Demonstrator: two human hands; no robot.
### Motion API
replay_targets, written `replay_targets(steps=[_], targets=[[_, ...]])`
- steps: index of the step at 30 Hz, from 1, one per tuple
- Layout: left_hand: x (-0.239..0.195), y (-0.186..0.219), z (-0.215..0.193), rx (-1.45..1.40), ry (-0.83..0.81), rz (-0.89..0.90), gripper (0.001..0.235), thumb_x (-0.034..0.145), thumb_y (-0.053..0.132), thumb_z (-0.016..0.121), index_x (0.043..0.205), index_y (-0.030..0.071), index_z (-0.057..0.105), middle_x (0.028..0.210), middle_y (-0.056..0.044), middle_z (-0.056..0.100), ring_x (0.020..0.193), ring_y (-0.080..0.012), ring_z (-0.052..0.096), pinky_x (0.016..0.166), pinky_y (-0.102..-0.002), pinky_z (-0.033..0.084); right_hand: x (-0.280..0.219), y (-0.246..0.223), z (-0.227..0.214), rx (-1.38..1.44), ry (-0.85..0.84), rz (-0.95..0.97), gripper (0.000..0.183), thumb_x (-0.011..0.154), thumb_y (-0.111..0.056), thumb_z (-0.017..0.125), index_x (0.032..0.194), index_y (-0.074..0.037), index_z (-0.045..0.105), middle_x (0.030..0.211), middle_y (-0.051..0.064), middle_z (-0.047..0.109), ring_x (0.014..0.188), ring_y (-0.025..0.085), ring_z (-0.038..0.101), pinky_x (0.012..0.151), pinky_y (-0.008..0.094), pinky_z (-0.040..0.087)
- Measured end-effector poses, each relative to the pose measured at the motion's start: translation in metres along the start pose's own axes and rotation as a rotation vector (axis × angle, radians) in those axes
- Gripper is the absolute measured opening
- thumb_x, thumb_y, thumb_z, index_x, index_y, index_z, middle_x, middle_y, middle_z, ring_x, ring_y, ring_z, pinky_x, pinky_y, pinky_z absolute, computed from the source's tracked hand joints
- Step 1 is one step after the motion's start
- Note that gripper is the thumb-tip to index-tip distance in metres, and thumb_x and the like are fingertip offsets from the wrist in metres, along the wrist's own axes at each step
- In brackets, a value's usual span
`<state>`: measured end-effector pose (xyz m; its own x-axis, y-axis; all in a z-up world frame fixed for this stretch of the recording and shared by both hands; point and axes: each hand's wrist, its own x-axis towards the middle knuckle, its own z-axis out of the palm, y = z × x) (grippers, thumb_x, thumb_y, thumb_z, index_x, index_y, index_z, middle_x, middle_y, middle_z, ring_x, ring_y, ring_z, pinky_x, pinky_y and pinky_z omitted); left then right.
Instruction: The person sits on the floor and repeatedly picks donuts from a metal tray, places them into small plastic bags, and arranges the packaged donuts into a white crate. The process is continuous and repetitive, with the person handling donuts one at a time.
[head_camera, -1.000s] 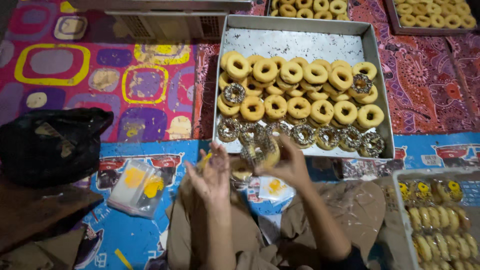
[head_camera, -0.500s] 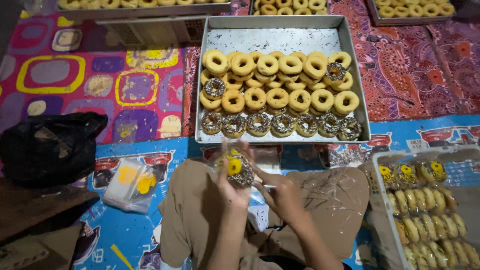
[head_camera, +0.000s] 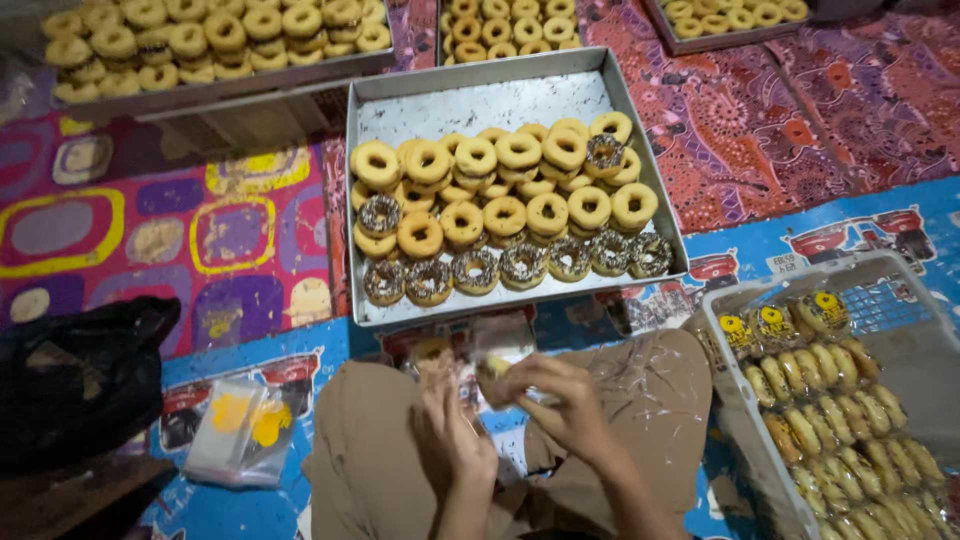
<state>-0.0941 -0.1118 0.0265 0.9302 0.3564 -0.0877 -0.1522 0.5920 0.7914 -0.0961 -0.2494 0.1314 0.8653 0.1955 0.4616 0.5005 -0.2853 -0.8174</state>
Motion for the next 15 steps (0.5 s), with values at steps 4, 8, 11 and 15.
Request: replay_targets(steps=[4, 8, 11, 15], targets=[[0.002, 0.036, -0.001, 0.825, -0.614, 0.462, 0.057, 0.109, 0.003, 0.020, 0.114, 0.009, 0.077, 0.134, -0.021, 0.067, 0.138, -0.0408, 0.045, 0.115, -0.041, 0.025, 0.013, 0.004, -0.037, -0.017, -0.538, 0.047, 0.017, 0.084, -0.005, 0.081, 0.101, -0.003, 0.077, 0.093, 0.010, 0.079, 0.082, 0.023, 0.076, 0.070, 0.034, 0.059], [0.032, 0.079, 0.021, 0.805, -0.789, 0.555, 0.019, 0.082, 0.026, 0.083, 0.084, 0.011, 0.073, 0.077, -0.005, 0.068, 0.078, -0.0208, 0.066, 0.098, -0.038, 0.046, 0.014, -0.002, -0.058, 0.205, -0.176, 0.177, 0.021, 0.086, -0.008, 0.076, 0.106, -0.006, 0.071, 0.096, 0.006, 0.077, 0.089, 0.021, 0.079, 0.075, 0.035, 0.062], [0.028, 0.115, 0.034, 0.839, -0.867, 0.750, 0.018, 0.079, 0.020, 0.085, 0.085, 0.008, 0.074, 0.078, -0.007, 0.068, 0.072, -0.0231, 0.064, 0.066, -0.035, 0.050, 0.013, -0.008, -0.058, 0.328, -0.147, 0.054, 0.018, 0.095, -0.008, 0.069, 0.111, -0.007, 0.075, 0.090, 0.003, 0.079, 0.081, 0.020, 0.073, 0.079, 0.037, 0.054], [0.018, 0.150, 0.048, 0.954, -1.000, 1.113, 0.021, 0.076, 0.009, 0.080, 0.091, 0.000, 0.069, 0.088, -0.010, 0.070, 0.078, -0.0255, 0.067, 0.064, -0.037, 0.054, 0.019, -0.009, -0.052, -0.019, -0.248, -0.155, 0.026, 0.085, -0.022, 0.084, 0.108, -0.011, 0.082, 0.087, 0.000, 0.073, 0.075, 0.019, 0.056, 0.070, 0.033, 0.046]])
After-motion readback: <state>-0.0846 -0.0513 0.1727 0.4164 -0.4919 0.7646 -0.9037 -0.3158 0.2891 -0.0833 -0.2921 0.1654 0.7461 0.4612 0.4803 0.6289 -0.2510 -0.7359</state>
